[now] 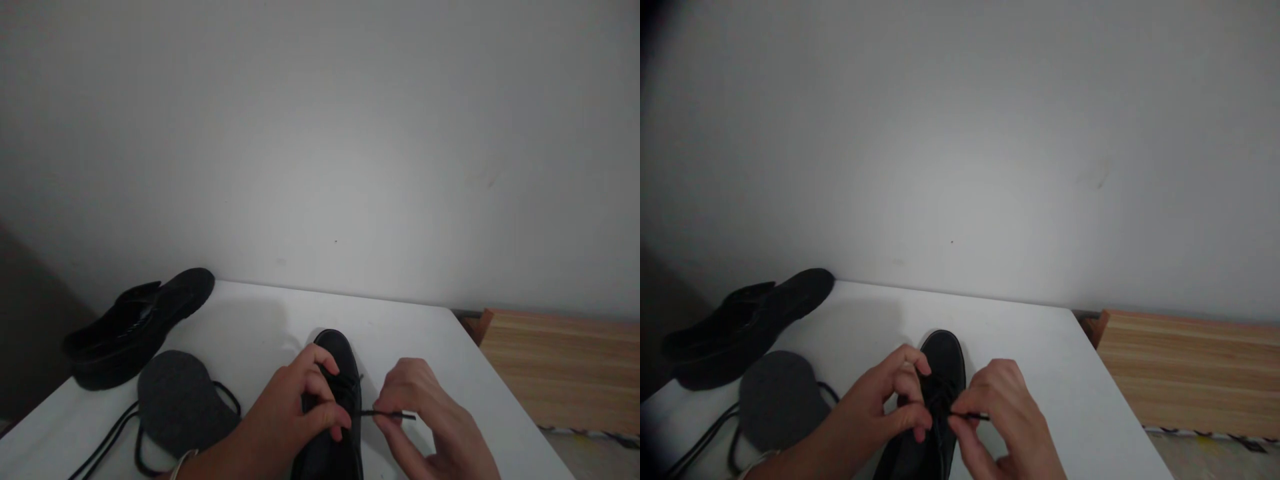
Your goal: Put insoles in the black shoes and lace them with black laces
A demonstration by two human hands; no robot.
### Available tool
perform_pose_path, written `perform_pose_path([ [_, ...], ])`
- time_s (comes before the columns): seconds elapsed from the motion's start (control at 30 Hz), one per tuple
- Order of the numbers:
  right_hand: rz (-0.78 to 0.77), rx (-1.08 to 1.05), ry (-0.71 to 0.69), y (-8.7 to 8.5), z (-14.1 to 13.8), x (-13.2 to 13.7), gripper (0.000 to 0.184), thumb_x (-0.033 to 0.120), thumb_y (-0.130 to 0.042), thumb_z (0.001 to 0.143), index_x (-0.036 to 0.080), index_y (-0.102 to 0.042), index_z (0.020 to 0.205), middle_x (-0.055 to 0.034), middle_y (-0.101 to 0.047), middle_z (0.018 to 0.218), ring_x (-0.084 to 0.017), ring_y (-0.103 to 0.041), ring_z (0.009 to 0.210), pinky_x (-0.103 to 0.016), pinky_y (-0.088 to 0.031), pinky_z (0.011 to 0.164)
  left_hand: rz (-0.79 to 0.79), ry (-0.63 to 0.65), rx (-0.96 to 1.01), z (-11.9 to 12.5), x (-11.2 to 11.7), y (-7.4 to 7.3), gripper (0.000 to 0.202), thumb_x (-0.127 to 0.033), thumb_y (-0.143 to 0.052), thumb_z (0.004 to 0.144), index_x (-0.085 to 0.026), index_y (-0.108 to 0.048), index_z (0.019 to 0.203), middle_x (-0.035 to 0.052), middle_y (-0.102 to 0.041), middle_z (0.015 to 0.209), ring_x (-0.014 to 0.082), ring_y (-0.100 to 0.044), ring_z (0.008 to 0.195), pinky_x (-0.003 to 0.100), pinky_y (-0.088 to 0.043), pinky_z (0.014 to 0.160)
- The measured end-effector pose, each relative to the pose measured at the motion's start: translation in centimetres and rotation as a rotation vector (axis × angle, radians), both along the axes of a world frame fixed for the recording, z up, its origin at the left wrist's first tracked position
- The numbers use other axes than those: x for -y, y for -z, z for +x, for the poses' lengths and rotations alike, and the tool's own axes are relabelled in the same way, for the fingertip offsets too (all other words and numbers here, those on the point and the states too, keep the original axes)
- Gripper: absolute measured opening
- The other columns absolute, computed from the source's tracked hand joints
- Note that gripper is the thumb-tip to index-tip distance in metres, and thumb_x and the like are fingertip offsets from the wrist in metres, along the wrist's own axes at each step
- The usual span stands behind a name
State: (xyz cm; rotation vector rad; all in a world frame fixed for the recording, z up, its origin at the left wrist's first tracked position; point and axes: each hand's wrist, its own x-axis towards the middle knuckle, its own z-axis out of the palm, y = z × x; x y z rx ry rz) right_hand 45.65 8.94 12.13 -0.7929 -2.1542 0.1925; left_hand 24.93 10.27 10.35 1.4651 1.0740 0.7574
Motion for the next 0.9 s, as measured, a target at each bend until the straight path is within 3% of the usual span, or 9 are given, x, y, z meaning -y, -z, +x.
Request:
perform_pose_path([
  [0.13, 0.118, -0.008, -0.125, -0.7, -1.2, -0.1, 0.019, 0.005, -0.061, 0.083, 0.019, -0.055, 0.093, 0.0007, -0.061, 0.071, -0.013, -0.056, 0.07, -0.03, -0.044, 0.067, 0.097, 0.055, -0.078, 0.3, -0.1, 0.3, 0.004, -0.015, -0.069, 0.073, -0.018, -0.068, 0.076, -0.0042, -0.068, 0.064, 0.011, -0.058, 0.063, 0.02, -0.038, 0.06],
  [0.2, 0.108, -0.023, -0.123, -0.5, -1.7, -0.3, 0.019, 0.005, -0.061, 0.083, 0.019, -0.055, 0.094, 0.0008, -0.061, 0.072, -0.013, -0.056, 0.07, -0.03, -0.044, 0.068, 0.211, 0.077, -0.12, 0.2, 0.2, 0.4, 0.009, -0.017, -0.069, 0.076, -0.018, -0.07, 0.067, -0.0027, -0.067, 0.068, 0.0108, -0.057, 0.067, 0.02, -0.038, 0.062],
  [0.37, -0.106, -0.107, 0.022, 0.4, -2.1, -0.6, 0.012, 0.013, -0.06, 0.088, 0.022, -0.058, 0.096, -0.0005, -0.064, 0.082, -0.013, -0.06, 0.078, -0.025, -0.049, 0.068, 0.291, 0.023, -0.092, -0.1, 0.7, 0.1, 0.014, -0.021, -0.066, 0.081, -0.018, -0.07, 0.067, -0.0009, -0.065, 0.069, 0.0124, -0.058, 0.072, 0.022, -0.04, 0.068],
  [0.5, -0.308, -0.178, 0.05, 2.2, -2.0, -0.4, 0.044, 0.029, -0.077, 0.079, 0.025, -0.055, 0.117, 0.0015, -0.069, 0.091, -0.012, -0.065, 0.08, -0.019, -0.054, 0.071, 0.262, -0.035, -0.053, -0.3, 0.6, -0.1, 0.015, -0.024, -0.065, 0.081, -0.019, -0.069, 0.068, 0.0005, -0.068, 0.075, 0.0143, -0.061, 0.078, 0.024, -0.042, 0.075],
  [0.53, -0.337, -0.174, 0.053, 2.7, -2.0, -0.3, 0.043, 0.03, -0.078, 0.077, 0.025, -0.057, 0.115, 0.0025, -0.069, 0.088, -0.011, -0.065, 0.076, -0.018, -0.054, 0.068, 0.254, -0.046, -0.064, -0.3, 0.5, -0.1, 0.015, -0.025, -0.064, 0.081, -0.019, -0.068, 0.068, 0.0004, -0.068, 0.075, 0.0143, -0.06, 0.077, 0.025, -0.042, 0.074],
  [0.67, -0.321, -0.118, 0.039, 3.8, -2.1, 0.1, 0.009, 0.02, -0.067, 0.087, 0.022, -0.066, 0.095, 0.0008, -0.068, 0.079, -0.01, -0.064, 0.069, -0.017, -0.052, 0.063, 0.211, -0.082, -0.098, -0.1, 0.5, 0.3, 0.009, -0.026, -0.06, 0.08, -0.019, -0.06, 0.075, -0.0016, -0.062, 0.068, 0.0139, -0.056, 0.068, 0.026, -0.042, 0.069],
  [0.8, -0.177, -0.077, -0.006, 4.0, -2.3, 0.1, 0.015, 0.012, -0.061, 0.089, 0.02, -0.068, 0.098, -0.0036, -0.068, 0.083, -0.012, -0.065, 0.075, -0.018, -0.053, 0.065, 0.197, -0.114, -0.04, -0.2, 0.7, 0.7, 0.013, -0.024, -0.058, 0.079, -0.022, -0.046, 0.085, -0.0051, -0.059, 0.068, 0.0133, -0.056, 0.067, 0.024, -0.043, 0.067],
  [0.9, -0.196, -0.075, 0.0, 4.0, -2.5, 0.1, 0.014, 0.011, -0.06, 0.088, 0.019, -0.069, 0.095, -0.0048, -0.067, 0.082, -0.013, -0.064, 0.074, -0.02, -0.053, 0.064, 0.316, -0.099, -0.096, -0.6, 0.9, 0.8, 0.008, -0.021, -0.057, 0.08, -0.022, -0.05, 0.083, -0.0041, -0.059, 0.072, 0.0125, -0.056, 0.069, 0.023, -0.043, 0.066],
])
